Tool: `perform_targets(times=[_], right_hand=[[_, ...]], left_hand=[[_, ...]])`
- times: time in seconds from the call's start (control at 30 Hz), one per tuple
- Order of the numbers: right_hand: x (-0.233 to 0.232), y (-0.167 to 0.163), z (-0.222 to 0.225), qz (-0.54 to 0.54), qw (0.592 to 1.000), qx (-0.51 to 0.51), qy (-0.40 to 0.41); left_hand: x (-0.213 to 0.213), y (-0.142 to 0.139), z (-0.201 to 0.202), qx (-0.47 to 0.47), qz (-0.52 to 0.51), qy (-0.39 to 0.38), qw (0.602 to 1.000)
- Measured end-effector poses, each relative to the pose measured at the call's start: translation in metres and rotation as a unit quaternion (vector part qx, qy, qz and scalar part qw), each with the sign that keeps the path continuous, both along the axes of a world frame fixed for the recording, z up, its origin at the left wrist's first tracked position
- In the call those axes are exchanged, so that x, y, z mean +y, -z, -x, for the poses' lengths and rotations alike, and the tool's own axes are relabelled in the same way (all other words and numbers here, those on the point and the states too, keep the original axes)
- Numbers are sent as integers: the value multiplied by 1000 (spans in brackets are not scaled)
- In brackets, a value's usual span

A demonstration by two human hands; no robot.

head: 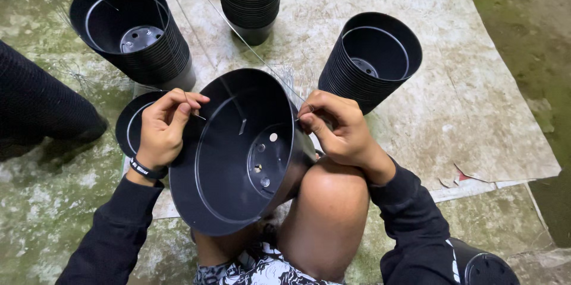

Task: The person sits on the floor and assembles black plastic plant pots by inserting metal wires through the rim and bottom holes. They bend the wires to secure them, then use pliers to cut the excess wire. The process is repeated for multiple pots.

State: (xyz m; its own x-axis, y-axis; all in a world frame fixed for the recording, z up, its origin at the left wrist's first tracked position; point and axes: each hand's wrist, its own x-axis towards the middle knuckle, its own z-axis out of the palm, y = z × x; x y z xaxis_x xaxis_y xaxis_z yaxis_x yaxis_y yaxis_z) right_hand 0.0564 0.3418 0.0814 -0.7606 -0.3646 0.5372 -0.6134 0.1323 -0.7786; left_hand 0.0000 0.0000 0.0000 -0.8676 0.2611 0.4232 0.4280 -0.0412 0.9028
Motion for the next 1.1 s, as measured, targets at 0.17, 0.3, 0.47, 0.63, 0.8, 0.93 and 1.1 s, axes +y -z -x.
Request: perform_targets(times=[0.17, 0.3, 0.47, 0.63, 0.8, 0.93, 1.1], right_hand=[[-1, -6, -5, -19, 999, 22, 12], [0, -4, -3, -35, 999, 13, 31], [-5, 14, 6, 54, 992, -112, 3], [-15, 32, 18, 43, 988, -123, 87], [-19, 33, 22, -30, 988, -90, 120], [-26, 32, 36, -47, 987, -64, 137], [-32, 36, 43, 46, 984, -119, 128]], left_hand=[[3, -7, -3, -10, -2, 4, 1000], [7, -18, -10, -10, -18, -21, 1000], [14, -36, -30, -21, 3, -118, 993], [9, -57, -54, -26, 15, -141, 990], [-3, -73, -71, 48, 40, -106, 992], [-17, -87, -64, -4, 91, -57, 994], [-18, -89, -55, -27, 82, -22, 996]])
